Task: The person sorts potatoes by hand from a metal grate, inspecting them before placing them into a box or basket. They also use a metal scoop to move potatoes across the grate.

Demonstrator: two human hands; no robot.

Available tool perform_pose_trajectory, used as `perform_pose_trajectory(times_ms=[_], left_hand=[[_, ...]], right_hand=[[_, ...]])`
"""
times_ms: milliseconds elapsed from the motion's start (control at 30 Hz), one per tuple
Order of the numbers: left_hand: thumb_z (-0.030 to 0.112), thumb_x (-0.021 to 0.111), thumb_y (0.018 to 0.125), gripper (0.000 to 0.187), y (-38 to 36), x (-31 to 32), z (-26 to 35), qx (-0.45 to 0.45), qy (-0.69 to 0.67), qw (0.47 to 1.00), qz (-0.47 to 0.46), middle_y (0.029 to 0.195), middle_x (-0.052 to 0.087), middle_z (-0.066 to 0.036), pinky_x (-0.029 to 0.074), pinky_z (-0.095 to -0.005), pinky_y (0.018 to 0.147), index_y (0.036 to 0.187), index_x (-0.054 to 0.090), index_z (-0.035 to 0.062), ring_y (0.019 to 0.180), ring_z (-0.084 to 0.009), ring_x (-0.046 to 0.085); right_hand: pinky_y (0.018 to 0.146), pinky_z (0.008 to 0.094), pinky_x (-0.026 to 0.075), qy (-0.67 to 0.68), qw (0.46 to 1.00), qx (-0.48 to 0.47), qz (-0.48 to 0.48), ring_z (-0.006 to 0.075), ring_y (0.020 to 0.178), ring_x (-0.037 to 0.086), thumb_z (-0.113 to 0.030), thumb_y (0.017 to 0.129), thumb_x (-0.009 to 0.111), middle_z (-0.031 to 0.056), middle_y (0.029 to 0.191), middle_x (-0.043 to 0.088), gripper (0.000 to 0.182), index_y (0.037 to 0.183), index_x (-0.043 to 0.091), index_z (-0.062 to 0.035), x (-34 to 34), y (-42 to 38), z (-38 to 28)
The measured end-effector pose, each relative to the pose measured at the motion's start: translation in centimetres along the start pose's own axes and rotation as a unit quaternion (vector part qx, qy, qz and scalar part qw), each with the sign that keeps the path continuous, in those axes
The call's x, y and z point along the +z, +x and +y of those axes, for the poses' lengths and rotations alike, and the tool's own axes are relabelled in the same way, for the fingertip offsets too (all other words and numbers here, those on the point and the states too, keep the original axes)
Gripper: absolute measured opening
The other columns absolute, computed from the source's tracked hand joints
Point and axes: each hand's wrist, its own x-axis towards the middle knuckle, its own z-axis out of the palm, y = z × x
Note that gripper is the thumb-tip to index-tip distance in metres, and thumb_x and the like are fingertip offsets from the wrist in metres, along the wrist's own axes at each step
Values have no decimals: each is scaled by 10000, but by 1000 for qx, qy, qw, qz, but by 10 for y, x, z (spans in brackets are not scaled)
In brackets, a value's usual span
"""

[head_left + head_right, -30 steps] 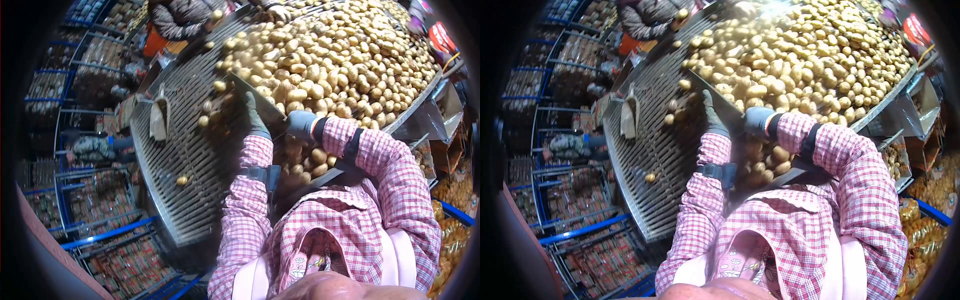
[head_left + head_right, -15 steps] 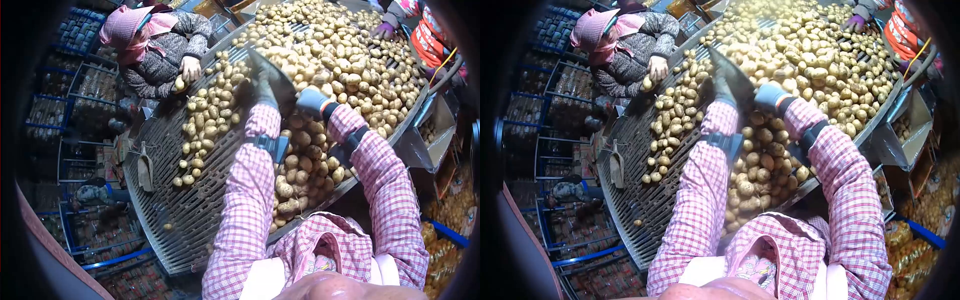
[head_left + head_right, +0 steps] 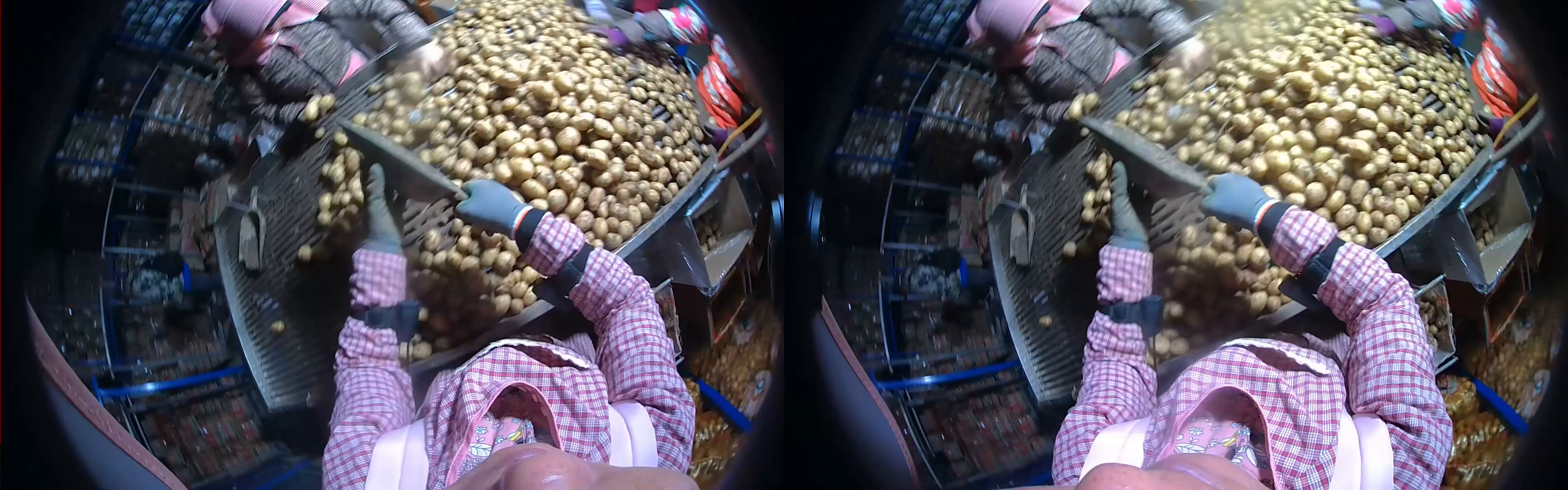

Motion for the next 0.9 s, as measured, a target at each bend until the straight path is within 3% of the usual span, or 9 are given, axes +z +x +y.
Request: perform_pose_trajectory(times_ms=[133, 300, 333, 367, 533, 667, 700, 833, 900], left_hand=[[531, 688, 927, 574, -118, -137, 52, 30, -4, 991, 129, 1291, 639, -5, 472, -398, 1002, 1347, 605, 150, 1184, -185, 580], [423, 656, 979, 511, -268, -331, 75, 49, -8, 970, 238, 1306, 619, 37, 433, -358, 1009, 1430, 548, 208, 1164, -170, 565], [457, 633, 983, 515, -304, -303, 99, 19, 29, 927, 374, 1328, 614, -12, 423, -387, 1055, 1381, 586, 133, 1201, -197, 561], [434, 635, 988, 522, -332, -329, 95, 38, 25, 919, 391, 1343, 598, -13, 410, -394, 1067, 1411, 558, 138, 1209, -195, 550], [456, 610, 995, 592, -379, -417, 66, 125, 48, 908, 396, 1460, 502, -17, 345, -391, 1116, 1488, 484, 153, 1269, -197, 491], [412, 614, 1001, 672, -379, -394, 87, 168, 151, 893, 389, 1551, 415, -55, 301, -357, 1161, 1551, 387, 100, 1396, -209, 411], [409, 616, 1001, 687, -375, -398, 87, 178, 183, 892, 374, 1568, 398, -64, 304, -353, 1160, 1557, 373, 87, 1412, -210, 397], [378, 612, 1012, 669, -356, -427, 51, 125, 335, 905, 232, 1580, 399, -165, 314, -378, 1178, 1542, 388, 38, 1450, -252, 382], [451, 579, 1016, 633, -349, -419, 37, 34, 413, 887, 205, 1518, 491, -180, 350, -379, 1159, 1495, 466, 54, 1424, -293, 439]], right_hand=[[542, 379, 551, 23, 978, 17, -208, 251, 587, 683, -268, 859, 642, 137, 727, 695, 251, 962, 718, -51, 94, -29, -84], [644, 387, 559, -29, 912, -98, -396, 256, 721, 710, -158, 791, 716, 103, 825, 721, 213, 992, 733, -88, 203, -50, -131], [633, 380, 552, -35, 900, -145, -409, 241, 731, 708, -151, 760, 762, 80, 837, 718, 264, 1020, 739, -116, 229, -57, -135], [658, 381, 551, 69, 873, 56, -480, 240, 775, 708, -145, 753, 762, 73, 862, 720, 282, 1034, 741, -134, 239, -74, -160], [630, 332, 550, 75, 712, -557, -421, 203, 713, 703, -156, 947, 621, 98, 902, 732, 216, 1114, 748, -104, 334, -71, -126], [656, 366, 575, 56, 765, -293, -570, 216, 688, 689, -280, 1014, 593, 128, 898, 734, 327, 1219, 696, -48, 312, -77, -201], [630, 366, 573, -43, 746, 0, -665, 195, 655, 683, -355, 1031, 575, 129, 912, 738, 390, 1266, 679, -62, 292, -75, -234], [530, 311, 542, 79, 682, -9, -727, 151, 574, 657, -515, 1030, 495, 114, 817, 731, 519, 1210, 716, -81, 306, -68, -218], [572, 319, 555, 76, 752, -24, -654, 134, 619, 663, -406, 1017, 543, 99, 846, 735, 419, 1146, 733, -56, 292, -68, -204]])
